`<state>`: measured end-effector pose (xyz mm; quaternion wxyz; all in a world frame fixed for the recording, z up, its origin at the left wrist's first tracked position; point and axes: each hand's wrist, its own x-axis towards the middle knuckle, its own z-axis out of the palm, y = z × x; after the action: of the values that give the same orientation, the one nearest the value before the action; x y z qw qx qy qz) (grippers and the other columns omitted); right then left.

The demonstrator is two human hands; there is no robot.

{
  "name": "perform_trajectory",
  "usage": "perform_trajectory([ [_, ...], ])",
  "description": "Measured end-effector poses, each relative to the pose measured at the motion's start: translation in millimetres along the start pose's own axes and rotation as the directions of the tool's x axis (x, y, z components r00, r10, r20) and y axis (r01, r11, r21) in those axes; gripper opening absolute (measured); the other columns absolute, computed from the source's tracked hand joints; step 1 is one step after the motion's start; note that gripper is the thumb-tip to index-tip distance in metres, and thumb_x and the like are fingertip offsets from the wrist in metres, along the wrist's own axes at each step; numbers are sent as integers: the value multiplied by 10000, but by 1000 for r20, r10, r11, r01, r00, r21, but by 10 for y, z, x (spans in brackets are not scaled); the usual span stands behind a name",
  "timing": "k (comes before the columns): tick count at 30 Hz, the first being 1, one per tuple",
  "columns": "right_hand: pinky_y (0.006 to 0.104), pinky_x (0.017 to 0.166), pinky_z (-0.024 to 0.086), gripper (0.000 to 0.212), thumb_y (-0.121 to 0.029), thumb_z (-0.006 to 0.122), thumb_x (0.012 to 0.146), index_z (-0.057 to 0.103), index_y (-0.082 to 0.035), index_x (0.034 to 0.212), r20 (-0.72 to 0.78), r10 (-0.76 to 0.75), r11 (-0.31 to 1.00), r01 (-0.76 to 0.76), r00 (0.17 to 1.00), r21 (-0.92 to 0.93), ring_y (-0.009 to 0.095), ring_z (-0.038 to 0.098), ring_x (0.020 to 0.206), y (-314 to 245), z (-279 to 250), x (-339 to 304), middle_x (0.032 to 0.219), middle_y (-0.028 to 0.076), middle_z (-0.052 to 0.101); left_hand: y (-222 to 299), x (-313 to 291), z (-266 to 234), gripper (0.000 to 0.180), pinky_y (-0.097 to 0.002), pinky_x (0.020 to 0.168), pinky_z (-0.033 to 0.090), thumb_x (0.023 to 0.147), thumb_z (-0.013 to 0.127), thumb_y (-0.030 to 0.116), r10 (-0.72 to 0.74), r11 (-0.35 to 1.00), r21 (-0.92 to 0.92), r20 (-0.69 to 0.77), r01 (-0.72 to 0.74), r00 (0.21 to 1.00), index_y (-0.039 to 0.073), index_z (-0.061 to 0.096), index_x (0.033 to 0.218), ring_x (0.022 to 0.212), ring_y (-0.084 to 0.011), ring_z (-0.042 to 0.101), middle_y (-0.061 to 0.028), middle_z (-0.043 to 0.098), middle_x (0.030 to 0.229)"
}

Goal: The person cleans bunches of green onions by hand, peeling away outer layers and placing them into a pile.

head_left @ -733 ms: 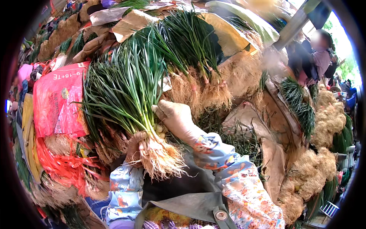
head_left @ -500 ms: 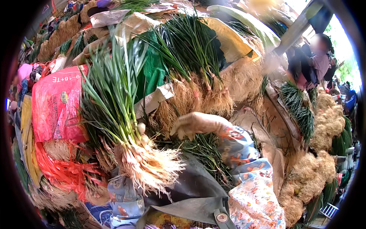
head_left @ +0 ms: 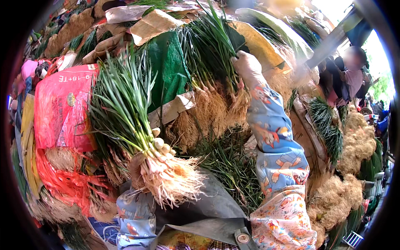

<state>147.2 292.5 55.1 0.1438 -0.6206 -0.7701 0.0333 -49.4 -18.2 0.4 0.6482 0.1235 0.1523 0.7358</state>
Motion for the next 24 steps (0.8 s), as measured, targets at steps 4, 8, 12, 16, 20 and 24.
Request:
perform_trajectory([
  [4, 380, 745, 485, 300, -359, 620, 765, 603, -81, 874, -130, -211, 972, 222, 969, 76, 280, 615, 826, -331, 459, -239, 882, 128, 622, -45, 33, 10, 672, -420, 928, 358, 711, 616, 217, -39, 999, -4, 22, 39, 999, -26, 321, 1264, 977, -256, 479, -106, 519, 985],
  [8, 385, 699, 482, 277, -339, 631, 756, 613, -69, 815, 45, -225, 971, 221, 973, 92, 296, 620, 794, -788, 770, -278, 752, 135, 631, -74, 27, -8, 616, -461, 935, 392, 729, 599, 193, -52, 999, 0, -23, 52, 998, -42, 355, 1243, 1006, -320, 527, -160, 559, 1028],
  [12, 283, 471, 472, 184, -188, 577, 811, 595, -8, 782, 361, -113, 556, -242, 926, 795, 176, 592, 445, -633, 441, -269, 689, 115, 623, 9, -32, -120, 458, -287, 616, 504, 774, 551, 118, -102, 987, 103, -176, 121, 979, -99, 437, 1160, 574, -163, 550, -155, 616, 819],
  [16, 211, 411, 443, 242, -220, 599, 839, 577, 2, 933, 456, -438, 183, -420, 775, 889, 146, 597, 485, -815, 270, -1196, 804, 105, 642, 43, -86, -257, 280, -239, 454, 513, 802, 543, 137, -208, 944, 212, -218, 255, 953, -115, 545, 925, 416, -148, 552, -142, 600, 595],
  [20, 206, 371, 342, 168, -185, 660, 799, 608, -44, 874, 697, -290, 32, -721, 656, 692, 72, 437, 413, -950, 354, -1677, 655, 12, 563, -96, 65, -125, 240, -255, 403, 499, 805, 551, 163, -359, 916, 85, -259, 391, 897, -71, 569, 854, 407, -163, 548, -148, 598, 606],
  [24, 219, 429, 357, 192, -239, 638, 819, 613, -49, 816, 547, -396, -1, -596, 738, 803, 77, 452, 470, -927, 747, -1560, 668, 11, 562, -113, 53, 298, 416, -308, 594, 533, 801, 563, 190, -206, 954, 119, -407, 275, 890, -81, 495, 1109, 523, -166, 573, -150, 616, 703],
])
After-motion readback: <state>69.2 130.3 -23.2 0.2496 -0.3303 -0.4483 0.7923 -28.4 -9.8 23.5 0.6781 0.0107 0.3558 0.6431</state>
